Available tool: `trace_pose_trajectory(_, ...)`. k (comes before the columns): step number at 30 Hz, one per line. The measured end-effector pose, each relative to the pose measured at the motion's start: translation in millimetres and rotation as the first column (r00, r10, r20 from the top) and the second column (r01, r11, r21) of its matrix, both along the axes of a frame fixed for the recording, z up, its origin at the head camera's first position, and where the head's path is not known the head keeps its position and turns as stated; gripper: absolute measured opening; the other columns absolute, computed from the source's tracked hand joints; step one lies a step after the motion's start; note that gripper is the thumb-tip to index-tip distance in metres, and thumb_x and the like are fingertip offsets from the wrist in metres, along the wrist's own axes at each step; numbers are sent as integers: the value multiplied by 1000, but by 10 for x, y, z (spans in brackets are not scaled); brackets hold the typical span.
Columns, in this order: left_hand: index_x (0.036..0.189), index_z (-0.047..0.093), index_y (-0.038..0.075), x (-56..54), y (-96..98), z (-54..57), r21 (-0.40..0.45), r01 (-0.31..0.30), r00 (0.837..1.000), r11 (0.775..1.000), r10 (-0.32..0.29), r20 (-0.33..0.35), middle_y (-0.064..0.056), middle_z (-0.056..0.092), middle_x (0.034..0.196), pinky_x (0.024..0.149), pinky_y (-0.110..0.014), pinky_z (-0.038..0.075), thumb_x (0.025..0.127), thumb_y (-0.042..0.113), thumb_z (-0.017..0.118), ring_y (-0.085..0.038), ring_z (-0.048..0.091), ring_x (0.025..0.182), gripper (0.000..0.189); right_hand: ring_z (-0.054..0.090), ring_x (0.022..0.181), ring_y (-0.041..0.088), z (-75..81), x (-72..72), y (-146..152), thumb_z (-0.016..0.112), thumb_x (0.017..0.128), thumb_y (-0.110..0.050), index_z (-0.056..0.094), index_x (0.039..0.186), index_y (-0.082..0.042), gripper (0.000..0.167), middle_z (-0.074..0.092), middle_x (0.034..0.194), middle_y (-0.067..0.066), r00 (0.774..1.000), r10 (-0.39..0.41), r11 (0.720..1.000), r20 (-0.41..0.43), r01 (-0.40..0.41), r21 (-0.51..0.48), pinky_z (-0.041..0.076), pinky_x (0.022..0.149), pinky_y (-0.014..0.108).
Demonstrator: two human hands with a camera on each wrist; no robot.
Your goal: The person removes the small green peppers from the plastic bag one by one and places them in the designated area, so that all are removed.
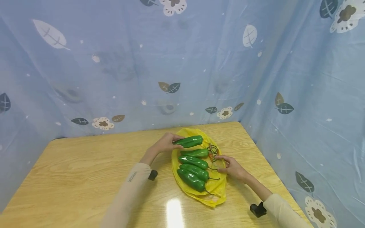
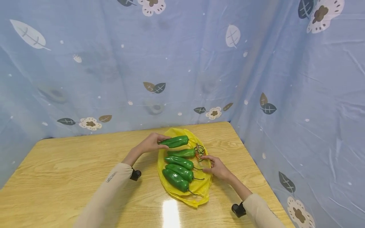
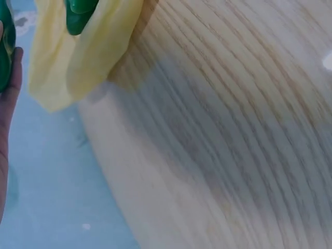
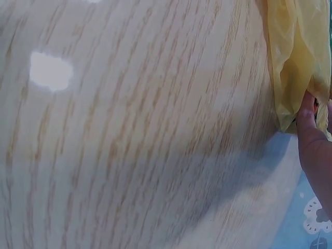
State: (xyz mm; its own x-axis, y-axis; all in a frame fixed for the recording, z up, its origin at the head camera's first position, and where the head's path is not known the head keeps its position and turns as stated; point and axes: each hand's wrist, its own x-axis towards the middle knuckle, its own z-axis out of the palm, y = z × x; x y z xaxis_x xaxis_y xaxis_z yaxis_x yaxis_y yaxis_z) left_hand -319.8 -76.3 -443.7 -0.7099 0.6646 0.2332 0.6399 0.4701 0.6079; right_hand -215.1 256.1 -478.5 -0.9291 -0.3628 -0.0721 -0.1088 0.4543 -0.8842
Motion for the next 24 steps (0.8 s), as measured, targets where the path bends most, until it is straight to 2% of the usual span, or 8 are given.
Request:
trace_pose_trajectory(4,123,64,-1,80,-48,61,-4,19,1000,1000,-19,-16,-13,69,111,59,-16,42,83,20,76,-2,36,56,46,22,136,48,-1,2,0,70,86,-6,51,135,0,52,36,145,29,1000,2,1000,-14,-2,11,41,99,53)
trace_pose_trajectory(6,123,64,-1,121,-78,88,-8,20,1000,1000,-20,-19,-12,70,110,60,-17,42,84,20,76,-2,38,57,46,26,134,46,-2,2,-8,70,86,-6,51,134,1,52,35,144,30,1000,7,1000,-23,-6,17,45,92,44)
trace_pose_trajectory(10,122,64,-1,198,-154,130,-8,22,999,1000,-22,-32,-10,71,107,61,-20,43,84,21,75,-6,42,60,46,26,134,46,-1,3,-24,70,86,-7,51,134,1,52,38,143,29,999,2,1000,-35,-1,26,42,97,52)
trace_pose_trajectory(11,123,64,-1,216,-174,134,-6,22,999,1000,-22,-32,-11,70,108,65,-19,46,84,21,75,-6,49,63,46,37,124,47,0,6,-26,70,86,-6,51,134,2,52,38,143,29,999,0,1000,-32,1,23,45,91,51)
trace_pose_trajectory(14,123,63,-2,270,-252,146,19,29,999,999,-29,-19,-14,69,113,74,-22,53,85,19,74,-13,65,79,45,34,128,48,10,13,-25,71,86,-6,52,134,2,52,40,143,28,999,-18,1000,-29,19,15,42,95,55)
trace_pose_trajectory(17,124,62,-3,331,-351,156,50,32,999,998,-32,-3,-16,66,118,80,-26,55,87,18,73,-21,67,98,45,31,131,49,9,18,-15,70,86,-5,51,134,3,53,38,144,28,1000,-23,1000,-10,23,-1,40,98,57)
trace_pose_trajectory(18,125,61,-3,353,-389,162,59,33,999,998,-33,-2,-17,65,118,79,-26,55,87,17,72,-22,68,97,44,17,138,48,7,20,-16,70,86,-5,51,134,3,52,37,144,28,1000,-30,1000,-5,30,-6,32,104,62)
trace_pose_trajectory(24,129,58,-3,487,-619,190,60,16,1000,998,-16,1,-18,66,116,66,-23,52,91,18,68,-10,64,81,45,13,139,47,-8,33,-14,69,87,-5,49,135,3,53,34,147,28,999,-32,997,30,34,-64,24,105,66)
